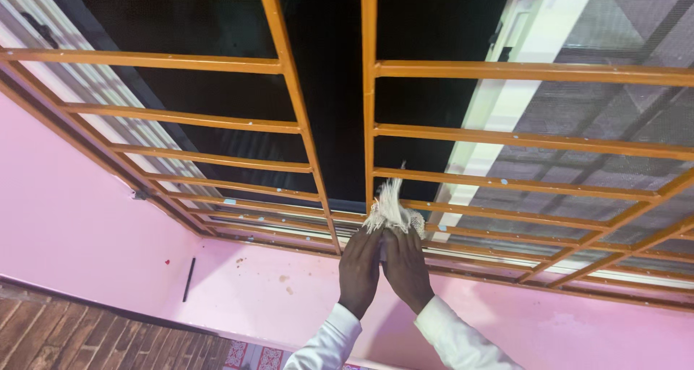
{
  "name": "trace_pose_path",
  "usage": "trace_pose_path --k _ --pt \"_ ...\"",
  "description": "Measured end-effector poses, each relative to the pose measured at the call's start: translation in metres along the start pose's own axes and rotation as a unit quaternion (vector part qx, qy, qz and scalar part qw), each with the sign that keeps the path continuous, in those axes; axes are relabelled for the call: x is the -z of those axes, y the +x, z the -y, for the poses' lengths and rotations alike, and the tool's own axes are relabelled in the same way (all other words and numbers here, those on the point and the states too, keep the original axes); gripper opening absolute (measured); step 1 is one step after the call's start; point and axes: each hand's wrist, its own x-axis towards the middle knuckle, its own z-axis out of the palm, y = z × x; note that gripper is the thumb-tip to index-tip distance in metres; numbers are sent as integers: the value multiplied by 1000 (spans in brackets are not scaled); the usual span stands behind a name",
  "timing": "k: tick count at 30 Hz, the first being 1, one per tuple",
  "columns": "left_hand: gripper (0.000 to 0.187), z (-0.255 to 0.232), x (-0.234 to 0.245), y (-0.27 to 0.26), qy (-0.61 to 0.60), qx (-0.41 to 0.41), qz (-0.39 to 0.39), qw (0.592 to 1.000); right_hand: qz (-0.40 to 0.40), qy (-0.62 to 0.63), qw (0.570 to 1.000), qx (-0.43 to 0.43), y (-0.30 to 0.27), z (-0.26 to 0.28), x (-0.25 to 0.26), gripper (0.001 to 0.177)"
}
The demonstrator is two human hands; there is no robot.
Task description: The person wipes the bars of a window grill with a cloth.
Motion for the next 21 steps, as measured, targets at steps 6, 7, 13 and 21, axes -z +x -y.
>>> trace_pose_path --k 6,7,13,21 --pt "41 -2 -22 -3 24 -6 -25 999 -18 4 998 62 0 -22 1 56" --pt "43 -8 -24 0 27 -11 -27 999 -7 5 999 54 2 -25 4 56" --pt "45 -45 -59 2 50 -4 3 999 17 -2 999 33 -16 -66 32 56" --pt "50 -124 -122 7 -3 -67 69 995 -27 -21 999 10 -63 -151 102 65"
